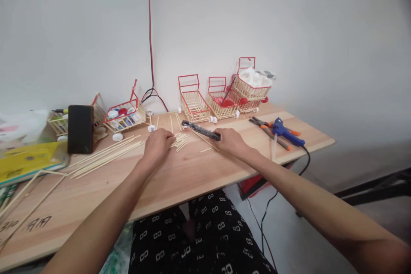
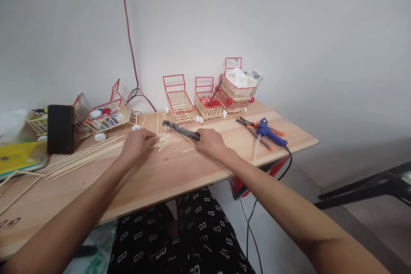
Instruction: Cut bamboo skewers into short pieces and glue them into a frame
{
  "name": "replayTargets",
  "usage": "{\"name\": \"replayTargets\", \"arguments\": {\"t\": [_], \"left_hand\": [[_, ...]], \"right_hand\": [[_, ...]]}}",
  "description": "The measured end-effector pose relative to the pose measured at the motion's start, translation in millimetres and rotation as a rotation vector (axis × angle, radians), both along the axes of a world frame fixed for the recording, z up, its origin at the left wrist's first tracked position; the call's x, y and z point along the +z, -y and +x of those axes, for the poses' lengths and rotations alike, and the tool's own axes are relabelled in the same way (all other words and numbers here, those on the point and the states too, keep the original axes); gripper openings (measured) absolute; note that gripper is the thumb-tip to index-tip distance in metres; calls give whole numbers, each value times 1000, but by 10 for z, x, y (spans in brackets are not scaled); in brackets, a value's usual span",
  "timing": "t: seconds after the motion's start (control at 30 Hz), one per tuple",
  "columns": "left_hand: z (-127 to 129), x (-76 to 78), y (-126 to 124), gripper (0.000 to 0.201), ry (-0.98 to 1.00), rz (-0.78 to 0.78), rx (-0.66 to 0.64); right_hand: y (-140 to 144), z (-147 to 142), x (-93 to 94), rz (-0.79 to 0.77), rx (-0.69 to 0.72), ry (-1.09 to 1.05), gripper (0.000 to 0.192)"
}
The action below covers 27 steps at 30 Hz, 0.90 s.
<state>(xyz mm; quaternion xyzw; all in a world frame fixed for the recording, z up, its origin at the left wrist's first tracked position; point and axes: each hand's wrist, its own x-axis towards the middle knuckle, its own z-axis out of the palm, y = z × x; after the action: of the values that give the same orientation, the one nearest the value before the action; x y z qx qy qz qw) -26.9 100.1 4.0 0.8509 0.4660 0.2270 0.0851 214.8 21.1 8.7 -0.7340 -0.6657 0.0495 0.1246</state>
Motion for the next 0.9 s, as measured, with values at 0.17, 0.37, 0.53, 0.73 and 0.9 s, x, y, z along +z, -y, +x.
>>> {"name": "replayTargets", "arguments": {"t": [0.17, 0.37, 0.53, 0.73, 0.9], "left_hand": [[-204, -35, -19, 25, 181, 18, 104], [-322, 53, -62, 27, 483, -81, 238], [-274, 86, -24, 31, 763, -228, 162], [-31, 90, 269, 36, 1036, -856, -78], [218, 128, 575, 35, 987, -1161, -240]], "right_hand": [[-57, -88, -70, -57, -18, 53, 35], [-114, -115, -77, -130, 24, 144, 21], [-23, -78, -13, -20, 100, 0, 14], [117, -238, 205, 149, 217, -747, 20], [107, -479, 249, 214, 163, -1060, 21]]}}
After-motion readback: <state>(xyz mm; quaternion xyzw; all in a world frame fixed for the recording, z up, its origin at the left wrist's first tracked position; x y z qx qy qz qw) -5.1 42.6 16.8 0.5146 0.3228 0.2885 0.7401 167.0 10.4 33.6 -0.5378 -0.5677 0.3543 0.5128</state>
